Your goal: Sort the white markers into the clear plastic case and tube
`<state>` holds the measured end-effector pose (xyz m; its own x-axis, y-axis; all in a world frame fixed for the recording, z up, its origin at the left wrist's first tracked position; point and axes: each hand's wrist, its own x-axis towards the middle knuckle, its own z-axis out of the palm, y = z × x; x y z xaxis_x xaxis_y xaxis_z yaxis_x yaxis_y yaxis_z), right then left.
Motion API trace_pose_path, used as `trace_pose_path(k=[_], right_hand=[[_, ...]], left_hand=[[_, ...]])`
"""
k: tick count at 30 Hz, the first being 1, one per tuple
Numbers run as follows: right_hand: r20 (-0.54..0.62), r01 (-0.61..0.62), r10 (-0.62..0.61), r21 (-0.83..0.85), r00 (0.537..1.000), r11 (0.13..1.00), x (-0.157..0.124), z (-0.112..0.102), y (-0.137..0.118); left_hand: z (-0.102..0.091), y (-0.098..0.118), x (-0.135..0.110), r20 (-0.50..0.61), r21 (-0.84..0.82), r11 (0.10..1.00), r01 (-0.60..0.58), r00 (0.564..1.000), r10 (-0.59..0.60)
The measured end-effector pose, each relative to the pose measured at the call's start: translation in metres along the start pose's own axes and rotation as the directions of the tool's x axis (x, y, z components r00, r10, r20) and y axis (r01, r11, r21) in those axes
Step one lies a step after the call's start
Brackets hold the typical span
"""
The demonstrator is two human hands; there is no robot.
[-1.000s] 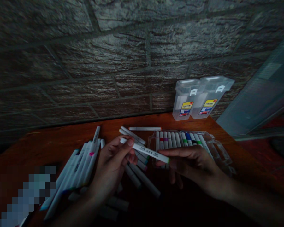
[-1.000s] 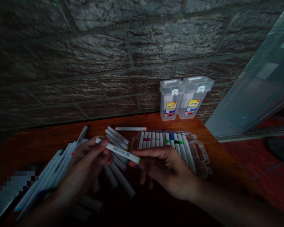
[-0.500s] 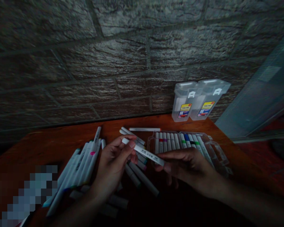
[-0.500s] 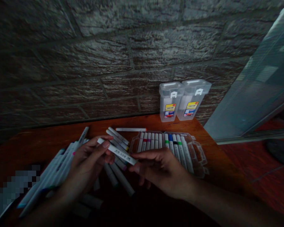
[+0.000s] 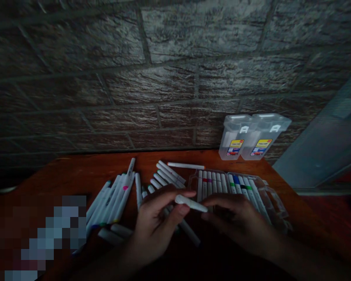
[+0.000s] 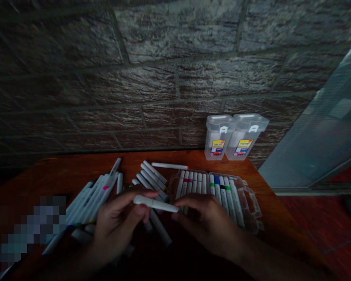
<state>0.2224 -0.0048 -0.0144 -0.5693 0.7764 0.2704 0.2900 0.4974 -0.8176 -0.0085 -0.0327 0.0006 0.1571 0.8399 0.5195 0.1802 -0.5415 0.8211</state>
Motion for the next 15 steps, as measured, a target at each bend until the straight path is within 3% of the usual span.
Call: trace_pose_path(k=[3,7,15], right_hand=[[-0.064,0.1,-0.101,-0.021,0.993,0.995,0.004,-0.002,0.001],[-0.123,0.176,-0.185,-0.077,0.975,0.981,0.004,-0.002,0.005],[-0.078,0.139,-0.146,-0.091,0.986,0.986,-0.001,0.001,0.009]], left_hand=[[0.003,0.0,-0.002,0.107,0.022,0.989,-0.146,0.984,0.143],[0.008,-0.001,-0.002,0.206,0.005,0.974,-0.227,0.953,0.221],[0.013,0.002,-0.003,0.211,-0.033,0.964,-0.265,0.941,0.266]])
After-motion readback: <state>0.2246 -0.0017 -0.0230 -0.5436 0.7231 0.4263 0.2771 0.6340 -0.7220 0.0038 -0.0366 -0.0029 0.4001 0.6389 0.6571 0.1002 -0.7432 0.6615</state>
